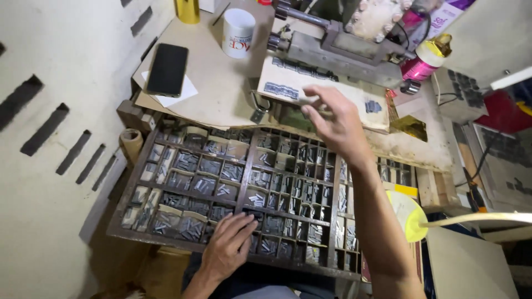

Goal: Sorting and arranging individual metal type characters from a type case into a printing block for letterpress printing.

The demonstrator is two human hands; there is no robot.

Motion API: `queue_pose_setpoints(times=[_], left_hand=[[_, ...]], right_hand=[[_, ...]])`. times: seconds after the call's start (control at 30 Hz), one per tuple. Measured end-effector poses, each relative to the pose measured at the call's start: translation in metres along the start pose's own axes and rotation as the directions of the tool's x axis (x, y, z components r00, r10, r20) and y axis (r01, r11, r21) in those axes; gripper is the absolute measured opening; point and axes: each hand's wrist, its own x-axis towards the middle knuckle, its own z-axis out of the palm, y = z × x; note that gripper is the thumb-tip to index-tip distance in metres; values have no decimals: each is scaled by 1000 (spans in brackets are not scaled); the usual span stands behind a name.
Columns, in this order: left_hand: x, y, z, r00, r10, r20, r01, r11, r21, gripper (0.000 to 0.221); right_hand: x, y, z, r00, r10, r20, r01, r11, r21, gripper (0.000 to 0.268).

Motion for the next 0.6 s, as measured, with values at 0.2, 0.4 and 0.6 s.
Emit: queue_pose_setpoints(times=[0.2, 0.4, 0.6], left_hand=[[-6, -2, -1, 1000, 21, -1, -21, 1000, -15, 44], [-6, -4, 2, 1000, 16, -13, -16, 1000, -13, 43], [-1, -1, -2, 1000, 3, -6, -3, 1000, -17, 39]], right_hand=[[37, 46, 13, 987, -74, 146, 56, 991, 122, 45], [46, 28, 15, 989, -1, 149, -17, 993, 119, 45], [41, 59, 15, 978, -123, 168, 133, 990, -50, 37]])
